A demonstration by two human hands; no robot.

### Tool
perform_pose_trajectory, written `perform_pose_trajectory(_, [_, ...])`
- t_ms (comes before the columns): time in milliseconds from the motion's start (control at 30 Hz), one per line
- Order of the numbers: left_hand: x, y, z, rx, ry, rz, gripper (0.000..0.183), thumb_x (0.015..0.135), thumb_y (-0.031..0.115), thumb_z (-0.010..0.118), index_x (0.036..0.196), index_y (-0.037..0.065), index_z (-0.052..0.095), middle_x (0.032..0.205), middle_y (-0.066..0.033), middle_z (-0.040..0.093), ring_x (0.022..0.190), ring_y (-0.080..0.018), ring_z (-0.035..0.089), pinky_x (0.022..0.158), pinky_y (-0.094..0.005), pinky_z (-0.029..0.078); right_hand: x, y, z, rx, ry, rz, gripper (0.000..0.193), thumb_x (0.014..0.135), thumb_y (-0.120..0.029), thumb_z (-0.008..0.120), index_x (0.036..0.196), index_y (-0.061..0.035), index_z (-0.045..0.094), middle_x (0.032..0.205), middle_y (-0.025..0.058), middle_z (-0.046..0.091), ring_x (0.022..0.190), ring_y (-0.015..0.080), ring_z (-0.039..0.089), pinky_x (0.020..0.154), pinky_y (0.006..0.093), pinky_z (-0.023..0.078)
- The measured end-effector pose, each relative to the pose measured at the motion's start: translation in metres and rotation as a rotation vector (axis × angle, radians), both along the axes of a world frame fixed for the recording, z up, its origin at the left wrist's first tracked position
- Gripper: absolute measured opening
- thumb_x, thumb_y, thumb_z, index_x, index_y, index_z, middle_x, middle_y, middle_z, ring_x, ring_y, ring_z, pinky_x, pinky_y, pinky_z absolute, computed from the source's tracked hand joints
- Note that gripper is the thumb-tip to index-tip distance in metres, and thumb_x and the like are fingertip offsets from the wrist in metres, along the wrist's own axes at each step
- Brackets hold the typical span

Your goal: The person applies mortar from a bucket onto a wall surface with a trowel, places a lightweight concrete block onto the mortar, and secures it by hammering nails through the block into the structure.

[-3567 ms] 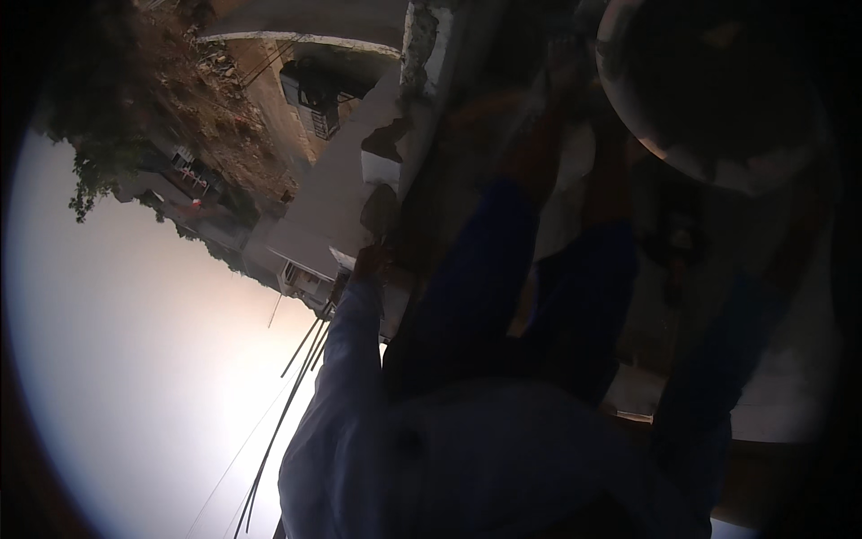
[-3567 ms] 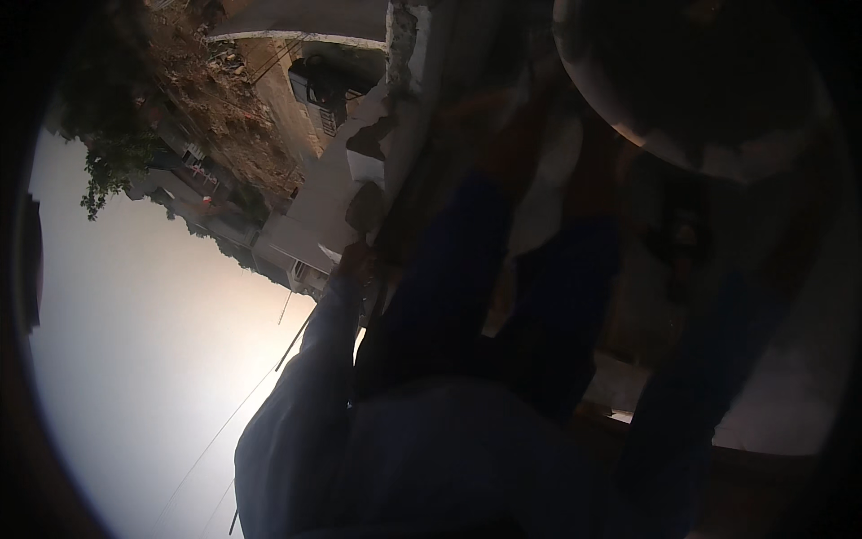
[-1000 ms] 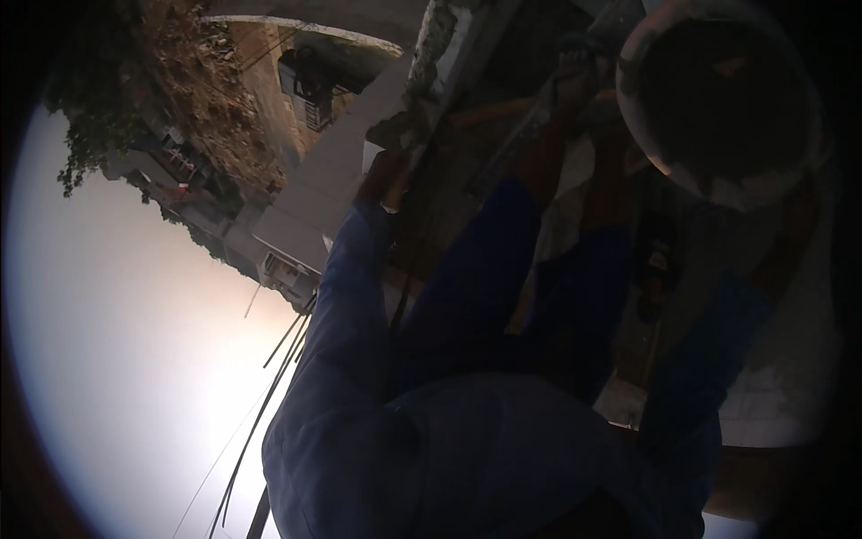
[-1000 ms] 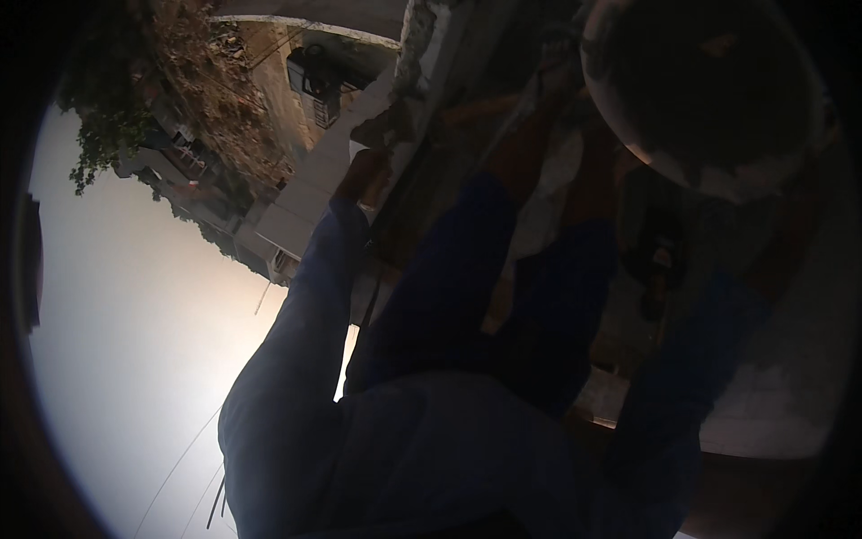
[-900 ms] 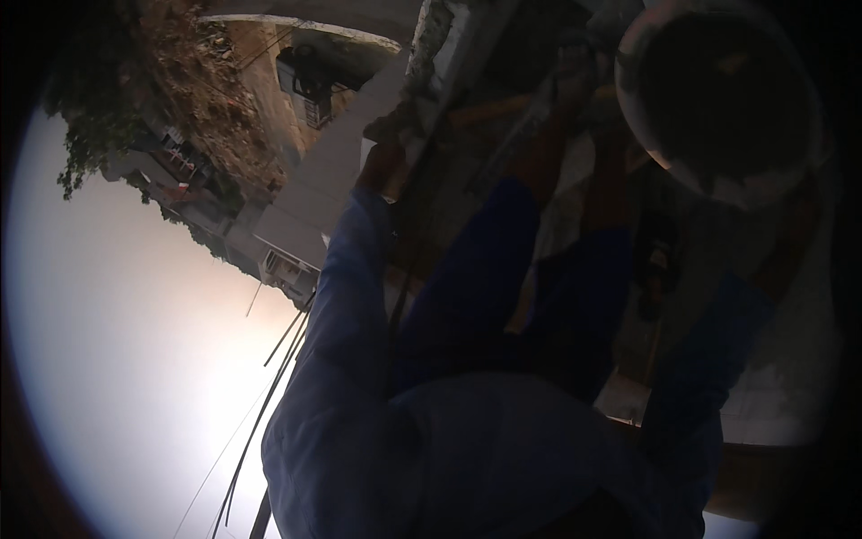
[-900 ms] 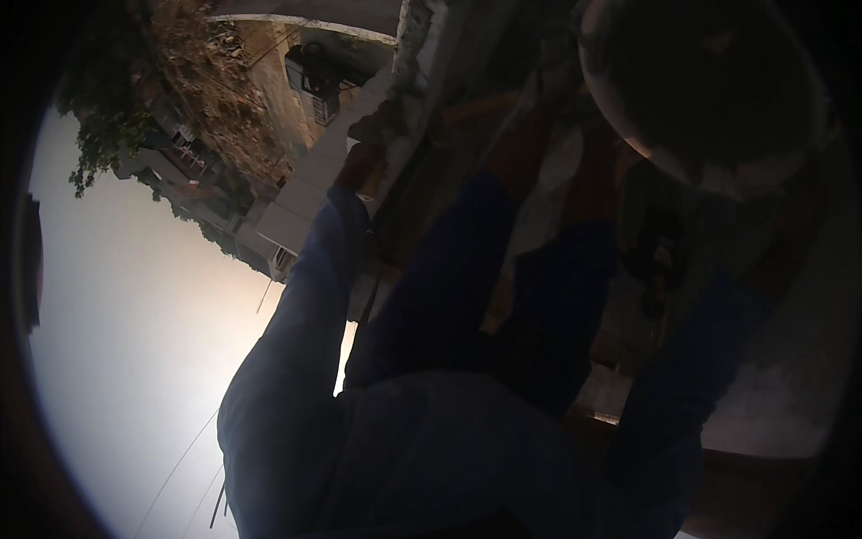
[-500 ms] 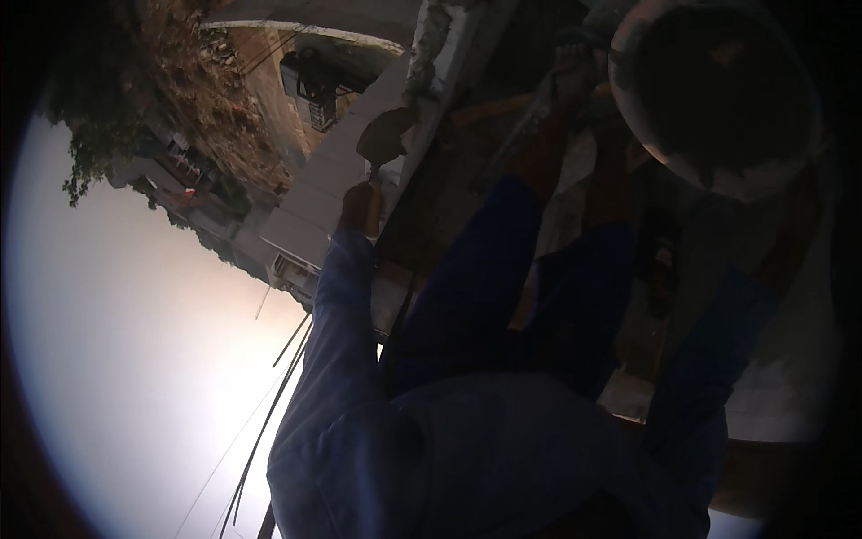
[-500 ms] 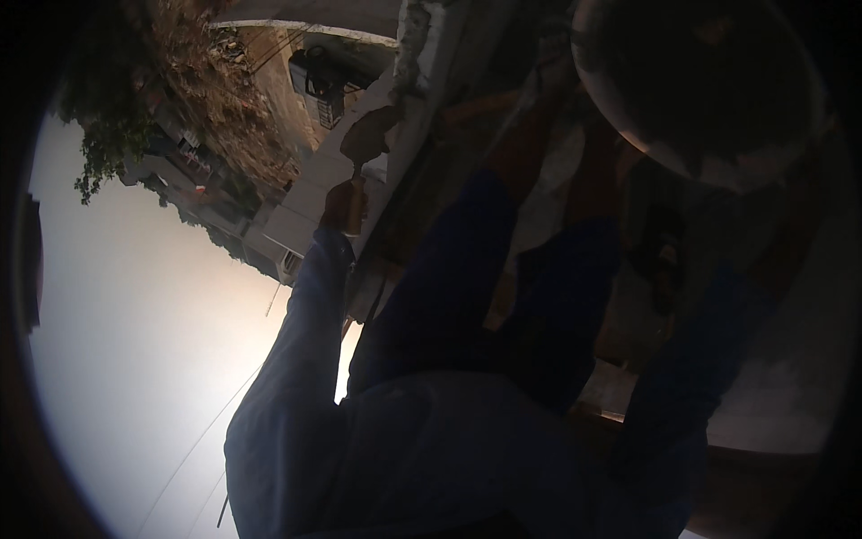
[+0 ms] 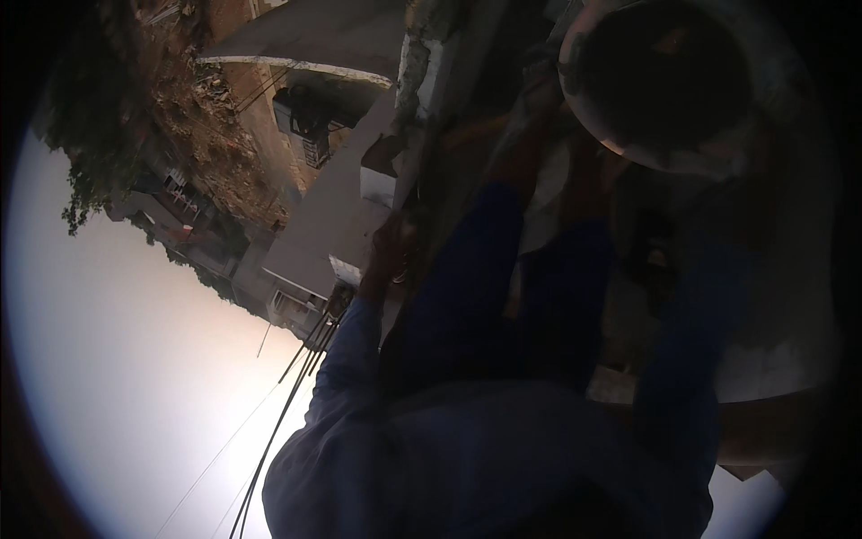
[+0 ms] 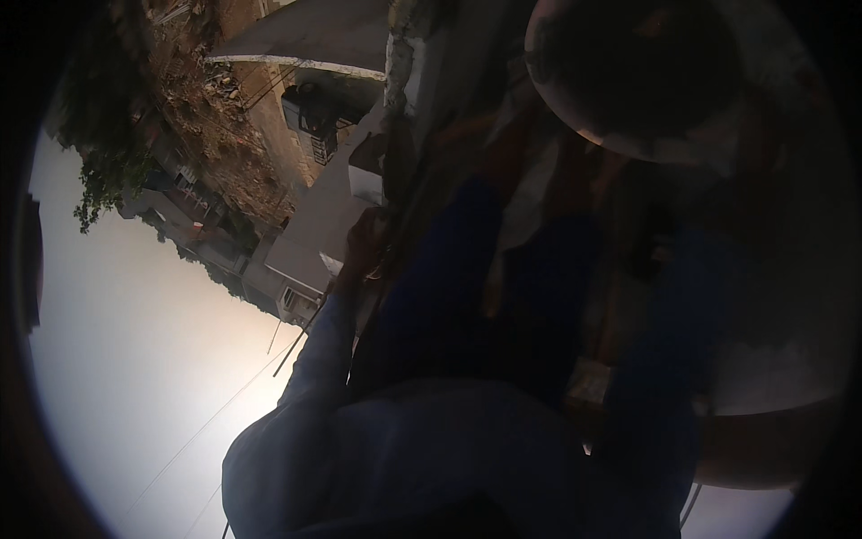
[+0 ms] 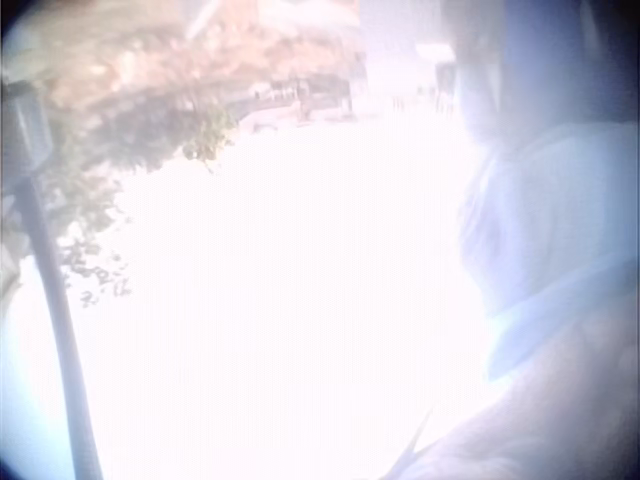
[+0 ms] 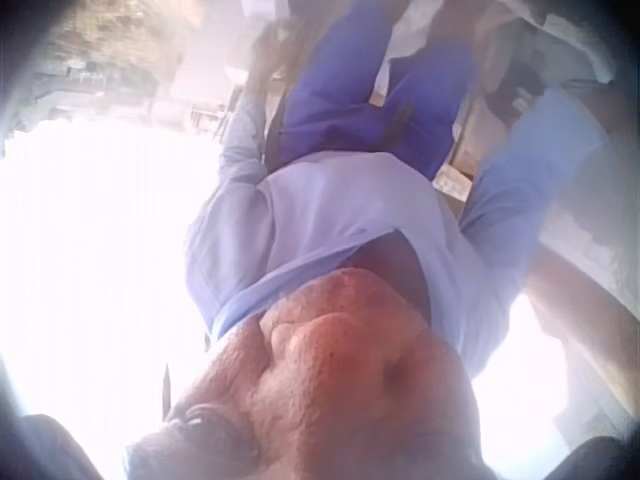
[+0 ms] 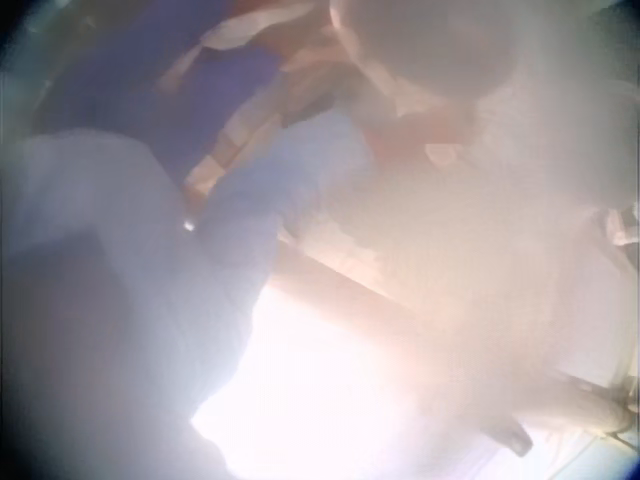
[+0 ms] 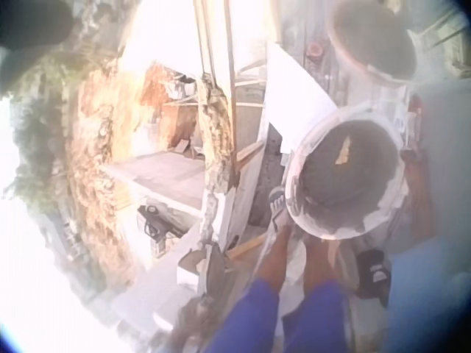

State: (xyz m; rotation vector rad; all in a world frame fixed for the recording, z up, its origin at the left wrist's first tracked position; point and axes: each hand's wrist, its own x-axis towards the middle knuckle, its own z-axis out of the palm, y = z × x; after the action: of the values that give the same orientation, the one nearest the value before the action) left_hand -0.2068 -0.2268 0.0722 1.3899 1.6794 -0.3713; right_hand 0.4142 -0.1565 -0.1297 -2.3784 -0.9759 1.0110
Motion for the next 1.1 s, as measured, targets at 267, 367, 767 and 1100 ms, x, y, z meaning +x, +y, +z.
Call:
perform_pose_trajectory(267, [0.240,0.091,-0.022,-0.087,-0.323,-0.201,0.050,0.084,0.031,0.063,0.123,0.002,0.051,0.115,-0.0226,0.059,0.101,-0.0366,0.061,0.087,-0.0434,0.049,-0.020,0.012,0.093,0.081,0.230,-0.192,0.039,0.088,-0.029,0.062,0.111,0.0011,0.063,0.094,0.0126,0.063,0.091,0.0219,0.062,0.085,0.0326,0.047])
perform_pose_trajectory(367, [0.278,0.094,-0.019,-0.037,-0.498,-0.048,0.043,0.084,0.028,0.062,0.115,0.001,0.053,0.104,-0.0196,0.062,0.087,-0.0314,0.064,0.074,-0.0402,0.052,-0.062,0.022,0.142,0.139,0.472,-0.177,0.039,0.087,-0.030,0.063,0.110,0.0013,0.063,0.093,0.0123,0.063,0.090,0.0217,0.062,0.084,0.0327,0.047])
perform_pose_trajectory(767, [0.285,0.086,-0.044,-0.756,-0.687,0.619,0.028,0.088,0.013,0.051,0.114,0.002,0.051,0.082,-0.0100,0.060,0.065,-0.0181,0.061,0.043,-0.0300,0.046,-0.152,0.044,0.255,-0.136,0.379,-0.034,0.035,0.081,-0.033,0.061,0.079,0.0016,0.066,0.070,0.0195,0.061,0.065,0.0307,0.061,0.063,0.0417,0.047])
perform_pose_trajectory(1100, [0.247,0.129,0.117,-0.573,-0.404,0.218,0.041,0.078,0.013,0.062,0.115,-0.002,0.057,0.074,-0.0085,0.061,0.056,-0.0175,0.059,0.049,-0.0292,0.047,-0.155,0.048,0.398,0.194,0.232,0.092,0.033,0.082,-0.031,0.061,0.072,0.0010,0.064,0.064,0.0211,0.059,0.063,0.0370,0.061,0.061,0.0451,0.047])
